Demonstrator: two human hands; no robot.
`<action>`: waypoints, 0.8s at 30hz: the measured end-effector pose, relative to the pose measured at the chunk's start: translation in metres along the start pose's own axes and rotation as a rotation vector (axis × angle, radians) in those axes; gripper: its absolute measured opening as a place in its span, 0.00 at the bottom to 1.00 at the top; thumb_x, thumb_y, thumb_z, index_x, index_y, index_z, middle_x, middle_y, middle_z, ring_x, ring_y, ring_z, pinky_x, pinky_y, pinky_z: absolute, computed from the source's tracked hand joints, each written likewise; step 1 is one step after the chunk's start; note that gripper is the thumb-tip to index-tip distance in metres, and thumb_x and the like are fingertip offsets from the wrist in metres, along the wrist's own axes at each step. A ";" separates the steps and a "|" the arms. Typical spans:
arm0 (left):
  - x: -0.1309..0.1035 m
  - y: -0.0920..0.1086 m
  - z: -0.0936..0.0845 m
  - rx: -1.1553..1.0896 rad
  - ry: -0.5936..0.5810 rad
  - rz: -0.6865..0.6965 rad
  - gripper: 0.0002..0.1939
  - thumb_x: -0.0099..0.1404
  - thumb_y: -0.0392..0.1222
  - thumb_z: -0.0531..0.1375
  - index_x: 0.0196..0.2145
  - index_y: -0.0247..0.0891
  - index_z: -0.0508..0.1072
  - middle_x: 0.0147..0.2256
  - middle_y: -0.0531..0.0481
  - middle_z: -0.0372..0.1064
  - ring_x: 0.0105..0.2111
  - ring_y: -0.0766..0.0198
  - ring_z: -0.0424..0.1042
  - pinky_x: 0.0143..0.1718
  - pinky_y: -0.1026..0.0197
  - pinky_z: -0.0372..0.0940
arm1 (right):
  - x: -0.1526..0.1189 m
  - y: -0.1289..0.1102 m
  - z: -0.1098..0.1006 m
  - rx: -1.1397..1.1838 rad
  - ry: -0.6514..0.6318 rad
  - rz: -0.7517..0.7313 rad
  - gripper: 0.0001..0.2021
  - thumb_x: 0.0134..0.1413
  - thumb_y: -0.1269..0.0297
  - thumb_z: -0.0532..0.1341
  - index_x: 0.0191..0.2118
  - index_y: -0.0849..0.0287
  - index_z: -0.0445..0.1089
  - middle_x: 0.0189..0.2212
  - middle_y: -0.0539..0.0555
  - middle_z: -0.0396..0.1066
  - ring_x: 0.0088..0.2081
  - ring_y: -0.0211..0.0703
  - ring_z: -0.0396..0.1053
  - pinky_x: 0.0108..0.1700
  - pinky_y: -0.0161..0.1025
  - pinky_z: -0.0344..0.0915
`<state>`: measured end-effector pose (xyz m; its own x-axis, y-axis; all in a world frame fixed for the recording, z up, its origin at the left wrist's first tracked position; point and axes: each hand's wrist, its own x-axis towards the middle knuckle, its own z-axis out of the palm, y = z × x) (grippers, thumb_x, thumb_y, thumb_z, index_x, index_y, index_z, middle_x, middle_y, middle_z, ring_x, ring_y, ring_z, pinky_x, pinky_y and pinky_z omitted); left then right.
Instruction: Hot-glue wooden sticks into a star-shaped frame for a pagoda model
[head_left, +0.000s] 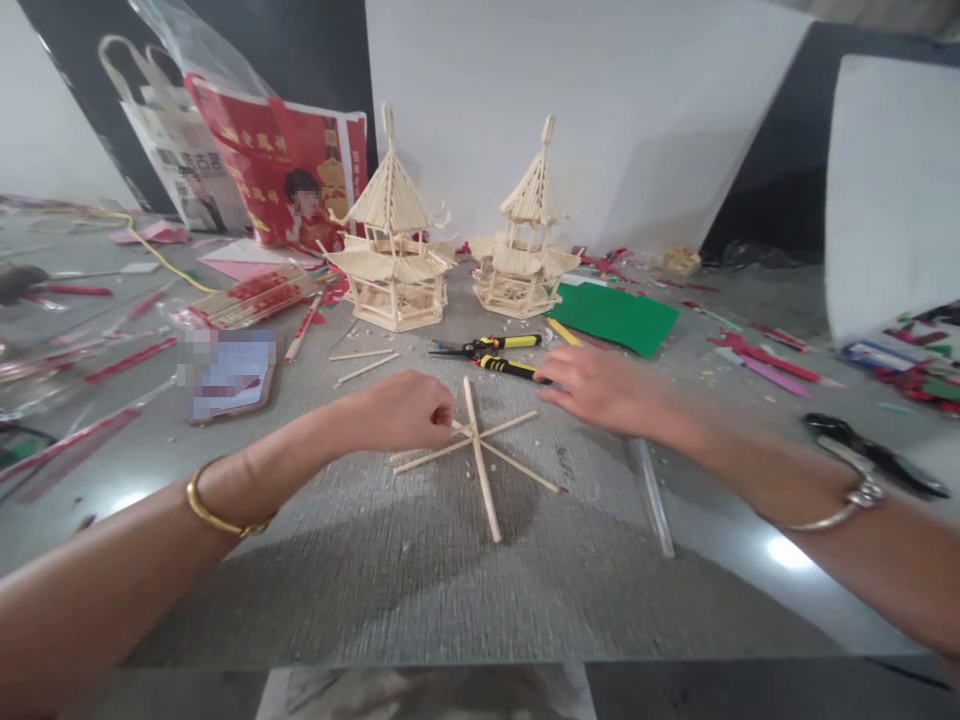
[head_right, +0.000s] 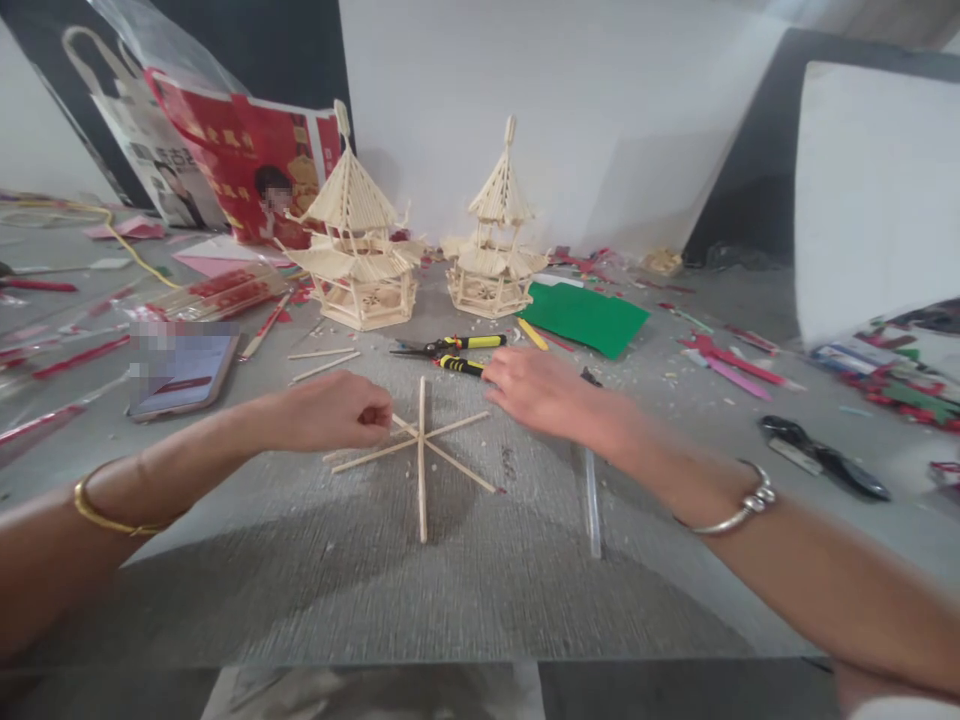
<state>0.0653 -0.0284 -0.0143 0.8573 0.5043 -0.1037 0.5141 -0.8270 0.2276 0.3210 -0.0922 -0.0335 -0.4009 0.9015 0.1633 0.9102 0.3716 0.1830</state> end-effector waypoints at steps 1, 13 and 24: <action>0.002 -0.001 -0.003 -0.010 0.015 0.000 0.09 0.53 0.40 0.53 0.24 0.36 0.72 0.22 0.53 0.68 0.23 0.69 0.63 0.25 0.66 0.51 | 0.001 -0.002 -0.002 0.010 0.009 0.002 0.13 0.61 0.61 0.50 0.38 0.56 0.72 0.39 0.56 0.71 0.42 0.47 0.68 0.44 0.46 0.65; 0.081 0.024 -0.010 -0.370 -0.114 -0.041 0.05 0.48 0.36 0.57 0.19 0.34 0.70 0.17 0.53 0.67 0.20 0.68 0.68 0.22 0.68 0.61 | -0.034 -0.016 -0.013 0.151 0.141 0.205 0.11 0.59 0.64 0.54 0.35 0.61 0.71 0.31 0.55 0.71 0.33 0.42 0.68 0.36 0.39 0.61; 0.072 0.059 -0.007 -1.188 0.116 -0.203 0.08 0.58 0.30 0.56 0.22 0.32 0.67 0.18 0.53 0.68 0.19 0.71 0.69 0.24 0.66 0.66 | -0.039 -0.045 -0.026 0.534 0.306 0.417 0.09 0.54 0.61 0.56 0.31 0.60 0.70 0.23 0.51 0.71 0.23 0.36 0.64 0.28 0.36 0.57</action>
<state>0.1567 -0.0393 -0.0013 0.7248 0.6683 -0.1673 0.2395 -0.0168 0.9707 0.2933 -0.1494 -0.0230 0.0491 0.9181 0.3932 0.8888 0.1394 -0.4365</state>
